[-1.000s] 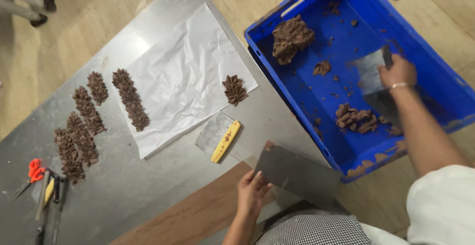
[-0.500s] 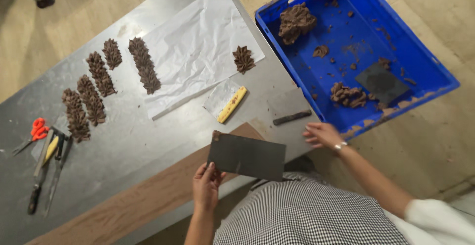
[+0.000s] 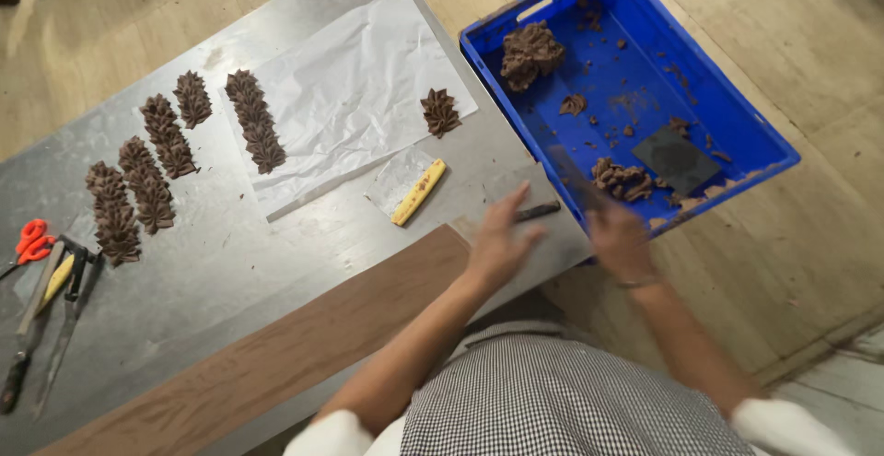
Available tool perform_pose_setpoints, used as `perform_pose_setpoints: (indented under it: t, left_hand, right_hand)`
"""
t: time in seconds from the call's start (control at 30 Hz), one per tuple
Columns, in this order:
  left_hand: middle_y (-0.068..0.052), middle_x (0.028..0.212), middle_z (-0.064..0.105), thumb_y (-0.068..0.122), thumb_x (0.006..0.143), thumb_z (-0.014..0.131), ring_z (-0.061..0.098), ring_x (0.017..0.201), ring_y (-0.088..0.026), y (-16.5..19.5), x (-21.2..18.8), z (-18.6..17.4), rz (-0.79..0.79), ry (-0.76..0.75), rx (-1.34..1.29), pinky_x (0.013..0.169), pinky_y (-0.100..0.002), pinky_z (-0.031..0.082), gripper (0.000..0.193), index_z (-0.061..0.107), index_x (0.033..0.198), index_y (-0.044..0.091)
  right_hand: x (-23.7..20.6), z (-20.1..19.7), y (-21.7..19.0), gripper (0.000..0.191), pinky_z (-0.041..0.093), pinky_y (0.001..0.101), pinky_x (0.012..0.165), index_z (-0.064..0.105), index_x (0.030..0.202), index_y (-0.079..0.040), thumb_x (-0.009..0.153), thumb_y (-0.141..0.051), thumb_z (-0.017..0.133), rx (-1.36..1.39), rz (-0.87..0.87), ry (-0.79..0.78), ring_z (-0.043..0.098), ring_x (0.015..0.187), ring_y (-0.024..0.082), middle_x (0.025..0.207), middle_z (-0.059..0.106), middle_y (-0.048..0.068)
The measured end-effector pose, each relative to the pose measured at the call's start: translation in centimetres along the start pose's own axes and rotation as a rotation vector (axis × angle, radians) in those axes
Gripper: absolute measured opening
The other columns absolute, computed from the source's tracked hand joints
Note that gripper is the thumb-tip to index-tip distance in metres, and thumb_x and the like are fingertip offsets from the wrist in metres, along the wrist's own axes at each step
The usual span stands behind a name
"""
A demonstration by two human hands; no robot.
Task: The person uses a bench scraper to cut a long strip of chocolate spread on a steel worktable and to lift piped chocolate flower decorations, placing them onto parchment paper and arranging them in rows with their hands.
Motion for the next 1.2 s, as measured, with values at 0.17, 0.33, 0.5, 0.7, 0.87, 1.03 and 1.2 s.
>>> perform_pose_setpoints:
  t: [0.17, 0.33, 0.5, 0.7, 0.87, 1.03, 1.2]
  left_hand:
    - [-0.025, 0.147, 0.049, 0.048, 0.063, 0.077, 0.046, 0.136, -0.044, -3.1, 2.1, 7.5, 0.108, -0.402, 0.92, 0.107, -0.071, 0.033, 0.099, 0.045, 0.149, 0.012]
    - [-0.012, 0.112, 0.065, 0.016, 0.103, 0.054, 0.063, 0.113, -0.031, -8.2, -2.0, 10.6, 0.223, -0.561, 0.865, 0.116, -0.058, 0.041, 0.055, 0.044, 0.157, 0.014]
    - [-0.013, 0.101, 0.063, 0.015, 0.094, 0.056, 0.065, 0.089, -0.032, -10.2, 0.3, 12.0, 0.314, -0.447, 0.809, 0.072, -0.046, 0.052, 0.043, 0.057, 0.136, 0.015]
    - [-0.011, 0.096, 0.064, 0.001, 0.082, 0.061, 0.065, 0.091, -0.032, -8.9, 11.5, 1.7, 0.273, -0.14, 0.649, 0.08, -0.045, 0.053, 0.03, 0.061, 0.11, 0.012]
    - [-0.019, 0.109, 0.066, 0.006, 0.091, 0.067, 0.066, 0.097, -0.032, -5.7, 13.6, -9.1, 0.053, 0.473, 0.158, 0.085, -0.043, 0.055, 0.036, 0.056, 0.124, -0.002]
    - [-0.005, 0.087, 0.056, 0.019, 0.109, 0.06, 0.054, 0.077, -0.017, -10.0, 8.6, -8.2, -0.439, 0.472, -0.496, 0.066, -0.033, 0.049, 0.019, 0.061, 0.112, 0.0]
    - [-0.012, 0.1, 0.057, 0.01, 0.101, 0.059, 0.061, 0.081, -0.023, -17.4, 0.4, 0.8, -0.951, 0.348, -0.778, 0.069, -0.042, 0.059, 0.02, 0.05, 0.119, 0.01]
  right_hand:
    - [-1.0, -5.0, 7.9, 0.034, 0.052, 0.0509, 0.067, 0.07, 0.124, -0.002, 0.095, -0.019, 0.064, -0.037, -0.038, 0.175, 0.067, 0.079, 0.044, 0.088, 0.068, 0.027]
    - [-5.3, -2.2, 10.8, 0.03, 0.053, 0.0513, 0.067, 0.072, 0.113, -0.002, 0.095, -0.025, 0.065, -0.003, 0.297, 0.0, 0.069, 0.07, 0.042, 0.081, 0.069, 0.027]
    - [-9.1, 1.0, 5.3, 0.031, 0.058, 0.0429, 0.077, 0.075, 0.115, -0.016, 0.089, -0.016, 0.06, -0.182, -0.037, -0.292, 0.071, 0.093, 0.029, 0.107, 0.077, 0.008]
    - [-7.9, 6.7, 0.9, 0.049, 0.05, 0.0419, 0.097, 0.063, 0.132, -0.022, 0.083, -0.018, 0.057, -0.367, -0.534, -0.408, 0.06, 0.121, 0.024, 0.135, 0.063, -0.001]
    - [-2.5, 15.4, -1.3, 0.051, 0.054, 0.0434, 0.086, 0.063, 0.13, -0.014, 0.079, -0.016, 0.058, -0.436, -0.775, -0.346, 0.064, 0.11, 0.025, 0.129, 0.067, 0.007]
    - [14.2, 14.6, -2.7, 0.011, 0.055, 0.0536, 0.071, 0.064, 0.103, -0.017, 0.106, -0.017, 0.053, 0.017, -0.453, -0.013, 0.069, 0.085, 0.036, 0.09, 0.073, 0.015]
    - [21.5, 7.5, 4.2, 0.06, 0.057, 0.0557, 0.076, 0.057, 0.147, -0.028, 0.09, -0.011, 0.051, -0.39, 0.0, -0.239, 0.072, 0.089, 0.041, 0.105, 0.075, 0.02]
Point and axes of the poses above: each hand's wrist, its own x-axis towards the middle knuckle, its own z-axis out of the palm, y = z × x, the point moved 5 cm from there along x, towards the middle knuckle
